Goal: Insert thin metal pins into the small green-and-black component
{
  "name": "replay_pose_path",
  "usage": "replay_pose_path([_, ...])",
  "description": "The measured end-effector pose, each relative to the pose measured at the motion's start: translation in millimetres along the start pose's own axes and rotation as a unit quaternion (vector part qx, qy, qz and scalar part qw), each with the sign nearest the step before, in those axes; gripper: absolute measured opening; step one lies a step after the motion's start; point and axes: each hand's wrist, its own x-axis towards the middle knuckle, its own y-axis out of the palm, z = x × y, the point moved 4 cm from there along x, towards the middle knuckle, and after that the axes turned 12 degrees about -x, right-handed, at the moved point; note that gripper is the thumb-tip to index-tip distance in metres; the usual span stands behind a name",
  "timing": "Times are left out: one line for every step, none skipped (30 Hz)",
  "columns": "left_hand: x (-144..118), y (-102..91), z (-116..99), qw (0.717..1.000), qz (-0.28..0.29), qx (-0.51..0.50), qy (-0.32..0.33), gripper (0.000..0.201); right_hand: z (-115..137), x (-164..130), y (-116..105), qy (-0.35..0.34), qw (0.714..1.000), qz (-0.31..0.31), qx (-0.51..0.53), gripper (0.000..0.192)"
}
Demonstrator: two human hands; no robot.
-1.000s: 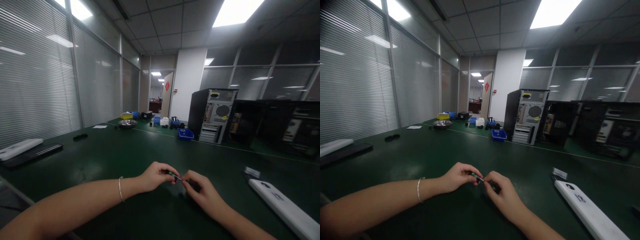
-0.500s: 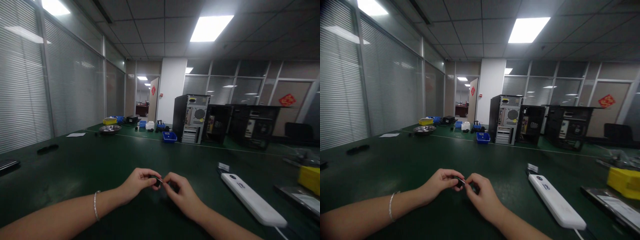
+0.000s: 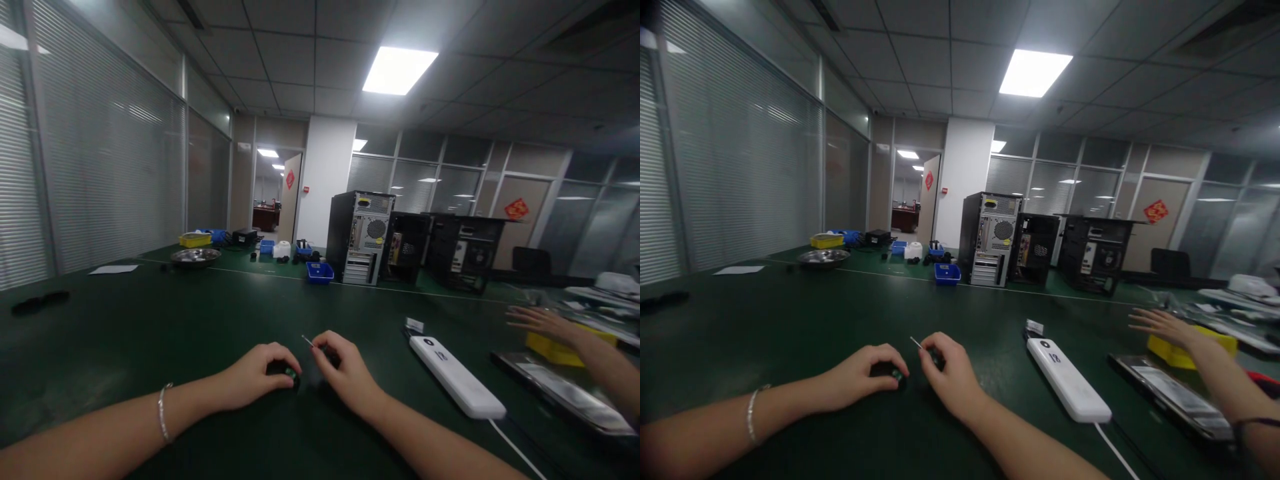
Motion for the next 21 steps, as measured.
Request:
replay_pose_path([-1, 0.0, -1, 1.0, 0.008, 0.025, 0.0, 0.021, 0, 0, 0, -0.004, 1.0, 0.004, -0.001, 0.013])
replay_pose_path([-2, 0.0, -2, 0.999, 0.013, 0.037, 0.001, 0.022, 1, 0, 0, -0.009, 1.0, 0.011, -0.001, 0.013])
replay_pose_path([-2, -0.1, -3, 0.999, 0.016, 0.041, 0.003, 0.023, 2, -1, 0, -0.016, 1.0, 0.019, -0.001, 0.012])
replay_pose_path([-2, -0.2, -3, 0.999, 0.017, 0.037, 0.004, 0.026, 4, -2, 1, -0.025, 0.999, 0.029, -0.001, 0.012])
replay_pose_path([-2, -0.3, -3, 0.999, 0.018, 0.028, 0.007, 0.03, 5, -3, 1, -0.034, 0.999, 0.04, 0.0, 0.011])
replay_pose_path([-2, -0.6, -3, 1.0, 0.019, 0.013, 0.011, 0.034, 7, -3, 1, -0.043, 0.998, 0.049, -0.001, 0.01])
replay_pose_path([-2, -1.1, -2, 1.0, 0.021, -0.003, 0.016, 0.037, 9, -4, 1, -0.051, 0.997, 0.057, -0.002, 0.01])
replay_pose_path([-2, -1.9, -2, 0.999, 0.023, -0.019, 0.019, 0.04, 10, -5, 1, -0.059, 0.996, 0.067, -0.005, 0.012])
replay_pose_path([-3, -3.0, -2, 0.999, 0.023, -0.029, 0.019, 0.041, 12, -5, 2, -0.066, 0.995, 0.077, -0.009, 0.014])
replay_pose_path([-3, -4.6, -1, 0.999, 0.022, -0.031, 0.015, 0.041, 13, -4, 3, -0.074, 0.993, 0.089, -0.013, 0.017])
replay_pose_path([-3, -6.4, 1, 1.0, 0.017, -0.025, 0.009, 0.041, 15, -4, 4, -0.082, 0.991, 0.103, -0.017, 0.02])
replay_pose_path([-3, -8.1, 2, 1.0, 0.012, -0.011, 0.004, 0.04, 16, -3, 5, -0.092, 0.988, 0.119, -0.022, 0.023])
replay_pose_path([-3, -9.4, 3, 1.0, 0.008, 0.007, 0.003, 0.039, 18, -2, 6, -0.103, 0.985, 0.134, -0.028, 0.026])
replay_pose_path([-3, -10.1, 4, 1.0, 0.007, 0.025, 0.006, 0.038, 19, -1, 8, -0.113, 0.982, 0.147, -0.037, 0.028])
replay_pose_path([-3, -10.1, 4, 0.999, 0.009, 0.04, 0.013, 0.037, 20, 0, 9, -0.123, 0.979, 0.156, -0.047, 0.029])
replay_pose_path([-3, -9.5, 4, 0.998, 0.012, 0.052, 0.022, 0.036, 21, 0, 10, -0.13, 0.976, 0.164, -0.058, 0.029])
replay_pose_path([-3, -8.5, 3, 0.998, 0.015, 0.058, 0.03, 0.035, 22, 0, 11, -0.137, 0.974, 0.169, -0.067, 0.029])
replay_pose_path([-3, -7.5, 2, 0.997, 0.017, 0.06, 0.034, 0.034, 22, 0, 12, -0.143, 0.972, 0.173, -0.074, 0.029])
replay_pose_path([-3, -6.5, 1, 0.998, 0.017, 0.058, 0.036, 0.032, 23, 0, 12, -0.147, 0.97, 0.176, -0.08, 0.027])
replay_pose_path([-3, -5.6, 0, 0.998, 0.016, 0.054, 0.036, 0.03, 23, 0, 12, -0.15, 0.969, 0.178, -0.083, 0.026])
replay_pose_path([-3, -5.0, -1, 0.998, 0.015, 0.051, 0.033, 0.029, 23, -1, 12, -0.151, 0.968, 0.179, -0.085, 0.025])
